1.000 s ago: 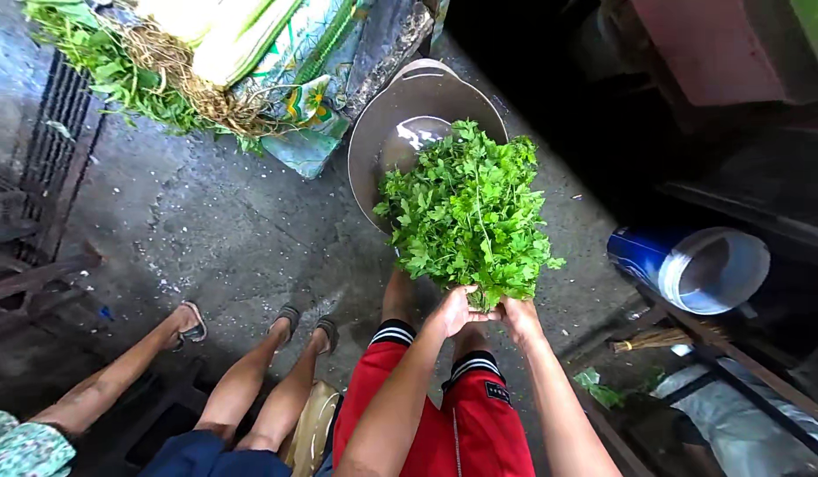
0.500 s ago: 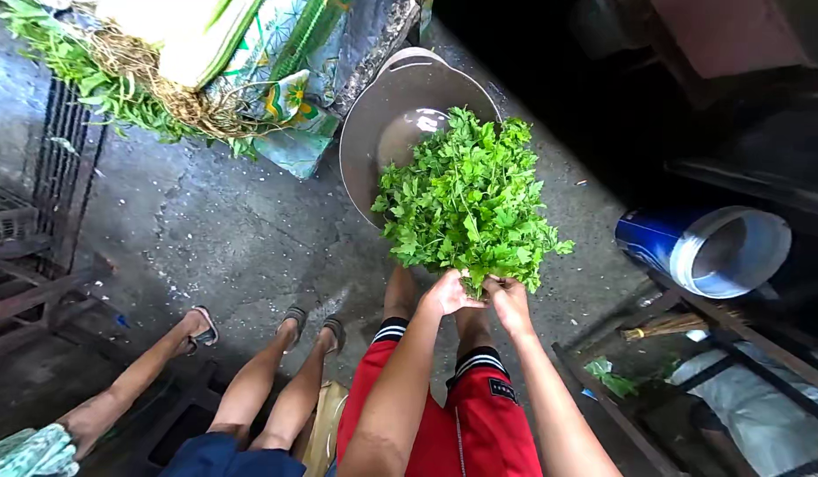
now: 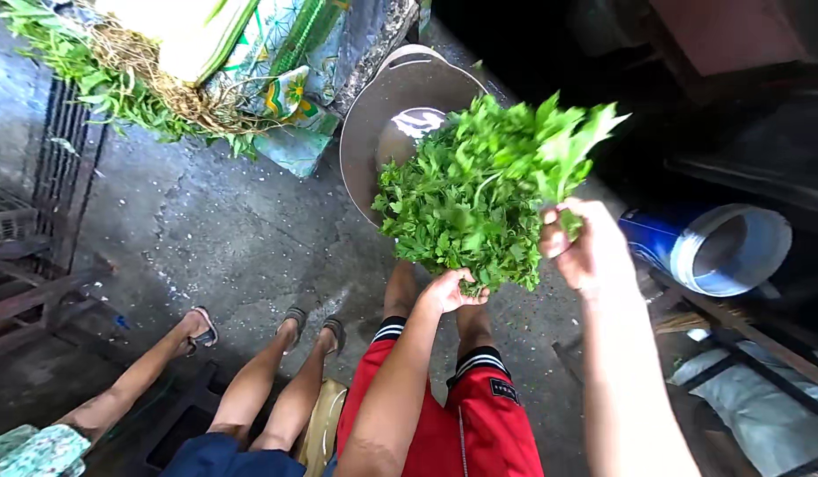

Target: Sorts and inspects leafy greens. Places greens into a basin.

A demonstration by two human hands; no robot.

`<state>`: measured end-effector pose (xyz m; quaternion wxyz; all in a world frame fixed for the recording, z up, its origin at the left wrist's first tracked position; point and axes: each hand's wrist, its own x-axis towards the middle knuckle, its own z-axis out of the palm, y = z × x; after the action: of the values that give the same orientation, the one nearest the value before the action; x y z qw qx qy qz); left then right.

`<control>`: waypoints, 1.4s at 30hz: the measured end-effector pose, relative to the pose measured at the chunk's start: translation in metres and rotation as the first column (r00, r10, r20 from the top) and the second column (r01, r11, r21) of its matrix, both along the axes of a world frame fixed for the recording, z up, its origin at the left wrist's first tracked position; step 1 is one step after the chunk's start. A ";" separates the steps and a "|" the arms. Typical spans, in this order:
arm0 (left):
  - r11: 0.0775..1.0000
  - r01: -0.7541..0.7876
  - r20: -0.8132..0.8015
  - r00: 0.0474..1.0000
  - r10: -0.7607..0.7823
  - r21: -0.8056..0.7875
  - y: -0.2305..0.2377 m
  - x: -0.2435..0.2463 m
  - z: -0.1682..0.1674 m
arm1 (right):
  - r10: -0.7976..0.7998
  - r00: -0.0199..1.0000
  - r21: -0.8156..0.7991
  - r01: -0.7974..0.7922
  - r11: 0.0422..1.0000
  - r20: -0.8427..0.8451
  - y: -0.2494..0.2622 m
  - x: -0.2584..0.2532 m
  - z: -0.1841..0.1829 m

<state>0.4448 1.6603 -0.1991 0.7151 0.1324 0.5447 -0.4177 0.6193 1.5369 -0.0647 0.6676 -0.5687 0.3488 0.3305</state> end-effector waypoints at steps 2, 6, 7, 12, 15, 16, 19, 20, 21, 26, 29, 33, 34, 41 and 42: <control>0.999 -0.006 -0.028 1.000 0.007 0.045 -0.001 0.003 0.003 | -0.028 0.996 0.086 0.020 0.996 0.085 -0.017 0.019 0.013; 0.992 -0.094 -0.034 0.995 0.097 0.084 0.003 0.005 0.014 | -0.107 0.979 0.168 0.078 0.983 0.172 -0.067 0.007 0.032; 0.988 -0.136 -0.014 0.990 0.137 0.071 0.009 0.005 0.019 | -0.137 0.978 0.181 0.108 0.977 0.155 -0.082 -0.003 0.031; 0.872 -0.488 0.128 0.863 0.489 -0.041 0.041 0.000 0.057 | -0.324 0.946 0.332 0.299 0.895 0.020 -0.129 -0.043 0.007; 0.720 -0.685 0.206 0.693 0.691 -0.109 0.055 0.002 0.080 | -0.367 0.930 0.426 0.323 0.845 0.023 -0.131 -0.047 -0.010; 0.668 -0.731 0.229 0.632 0.740 -0.141 0.059 0.005 0.087 | -0.370 0.928 0.437 0.319 0.841 0.035 -0.126 -0.043 -0.014; 0.554 -0.802 0.304 0.482 0.822 -0.224 0.071 0.024 0.105 | -0.384 0.922 0.456 0.319 0.831 0.056 -0.106 -0.027 -0.017; 0.524 -0.815 0.323 0.441 0.838 -0.247 0.074 0.033 0.111 | -0.383 0.922 0.463 0.314 0.829 0.061 -0.098 -0.021 -0.015; 0.503 -0.822 0.347 0.405 0.846 -0.268 0.076 0.041 0.117 | -0.377 0.923 0.470 0.301 0.830 0.073 -0.089 -0.017 -0.013; 0.521 -0.793 0.401 0.387 0.830 -0.315 0.079 0.065 0.123 | -0.109 0.991 0.246 0.087 0.965 0.078 -0.025 -0.036 -0.004; 0.606 -0.764 0.359 0.513 0.780 -0.224 0.066 0.054 0.101 | 0.137 0.985 0.167 -0.118 0.979 -0.107 0.024 -0.074 -0.025; 0.772 -0.635 0.235 0.750 0.618 -0.005 0.052 0.014 0.055 | 0.190 0.909 0.011 -0.201 0.980 -0.370 0.053 -0.120 -0.077; 0.813 -0.579 0.196 0.805 0.559 0.058 0.053 0.003 0.045 | 0.171 0.896 -0.030 -0.200 0.979 -0.410 0.051 -0.128 -0.089; 0.956 -0.281 0.147 0.952 0.268 0.080 0.064 -0.043 0.012 | 0.175 0.829 -0.060 -0.243 0.968 -0.531 0.023 -0.155 -0.110; 0.963 -0.247 0.148 0.962 0.230 0.109 0.064 -0.040 0.015 | 0.193 0.825 -0.038 -0.251 0.967 -0.530 0.024 -0.154 -0.108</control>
<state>0.4048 1.7247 -0.1842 0.7854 0.1383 0.5327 -0.2831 0.4651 1.5604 -0.1730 0.4735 -0.5286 0.4654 0.5289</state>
